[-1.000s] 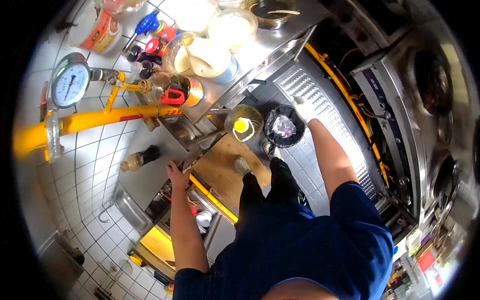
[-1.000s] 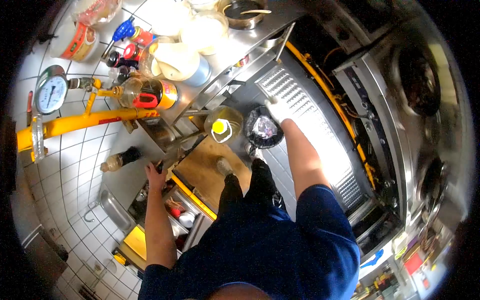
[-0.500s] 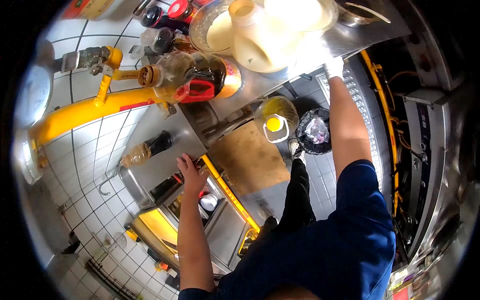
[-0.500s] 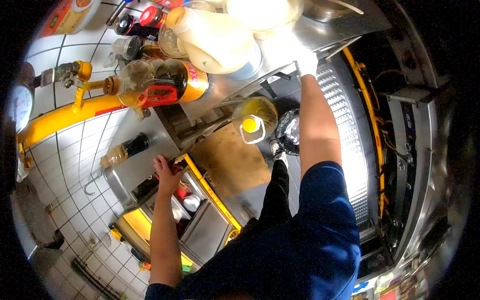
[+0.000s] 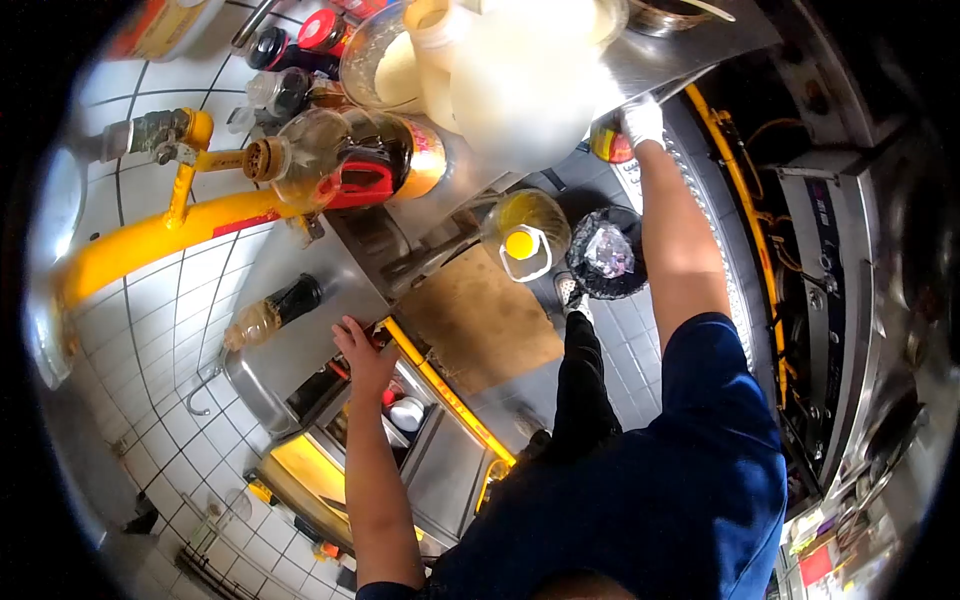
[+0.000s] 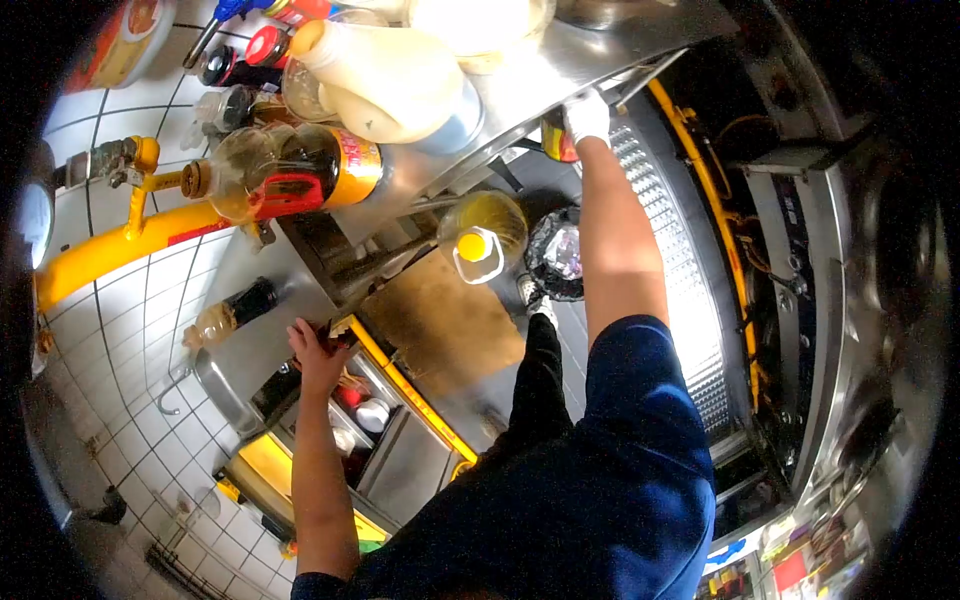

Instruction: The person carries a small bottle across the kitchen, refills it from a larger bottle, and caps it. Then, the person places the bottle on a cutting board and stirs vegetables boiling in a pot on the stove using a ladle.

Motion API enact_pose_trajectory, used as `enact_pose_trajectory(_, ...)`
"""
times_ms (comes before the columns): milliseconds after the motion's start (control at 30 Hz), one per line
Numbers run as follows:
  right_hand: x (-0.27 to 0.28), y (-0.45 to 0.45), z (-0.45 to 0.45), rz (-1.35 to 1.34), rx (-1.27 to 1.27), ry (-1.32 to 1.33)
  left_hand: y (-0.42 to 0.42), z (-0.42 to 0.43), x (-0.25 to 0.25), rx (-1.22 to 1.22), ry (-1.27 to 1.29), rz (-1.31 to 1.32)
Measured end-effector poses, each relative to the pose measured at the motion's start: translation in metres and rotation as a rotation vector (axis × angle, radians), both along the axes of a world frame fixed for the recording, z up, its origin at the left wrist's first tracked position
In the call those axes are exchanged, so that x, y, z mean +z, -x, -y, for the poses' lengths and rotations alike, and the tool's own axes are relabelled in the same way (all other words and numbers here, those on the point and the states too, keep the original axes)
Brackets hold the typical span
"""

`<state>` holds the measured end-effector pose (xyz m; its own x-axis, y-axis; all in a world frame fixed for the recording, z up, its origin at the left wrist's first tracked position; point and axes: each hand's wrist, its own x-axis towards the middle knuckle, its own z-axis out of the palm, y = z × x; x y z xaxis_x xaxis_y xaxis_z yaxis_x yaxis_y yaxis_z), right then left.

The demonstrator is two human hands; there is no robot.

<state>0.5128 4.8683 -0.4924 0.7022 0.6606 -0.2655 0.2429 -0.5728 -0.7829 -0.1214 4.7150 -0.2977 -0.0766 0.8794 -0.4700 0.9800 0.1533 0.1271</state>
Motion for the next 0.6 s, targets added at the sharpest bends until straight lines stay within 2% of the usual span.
enact_pose_trajectory(33,0.009,0.001,0.012,0.061,0.029,0.108,0.003,0.0,-0.002,-0.001,0.005,-0.002)
enact_pose_trajectory(133,-0.031,0.005,0.069,-0.076,-0.054,0.058,-0.005,-0.004,0.001,0.02,0.055,-0.033)
enact_pose_trajectory(200,-0.005,0.019,0.112,-0.093,-0.041,0.193,0.004,-0.003,-0.002,0.005,0.076,-0.056)
enact_pose_trajectory(267,-0.029,0.023,0.16,-0.256,-0.064,0.086,0.003,-0.005,-0.005,0.01,0.076,-0.054)
enact_pose_trajectory(333,0.052,0.047,0.198,-0.236,-0.083,0.123,0.013,-0.002,-0.012,-0.018,0.033,-0.028)
enact_pose_trajectory(400,0.08,0.068,0.237,-0.342,-0.168,0.012,0.015,0.0,-0.014,-0.009,0.032,-0.007)
enact_pose_trajectory(467,0.104,0.082,0.271,-0.419,-0.091,-0.025,0.011,-0.002,-0.007,0.007,0.044,0.012)
enact_pose_trajectory(500,0.106,0.089,0.287,-0.319,-0.069,0.07,0.017,-0.002,-0.01,-0.002,0.034,0.014)
enact_pose_trajectory(533,0.127,0.101,0.298,-0.425,-0.081,0.049,0.015,-0.002,-0.01,-0.006,0.036,0.033)
enact_pose_trajectory(600,0.161,0.128,0.316,-0.363,-0.035,-0.065,0.017,-0.003,-0.003,-0.007,0.02,0.065)
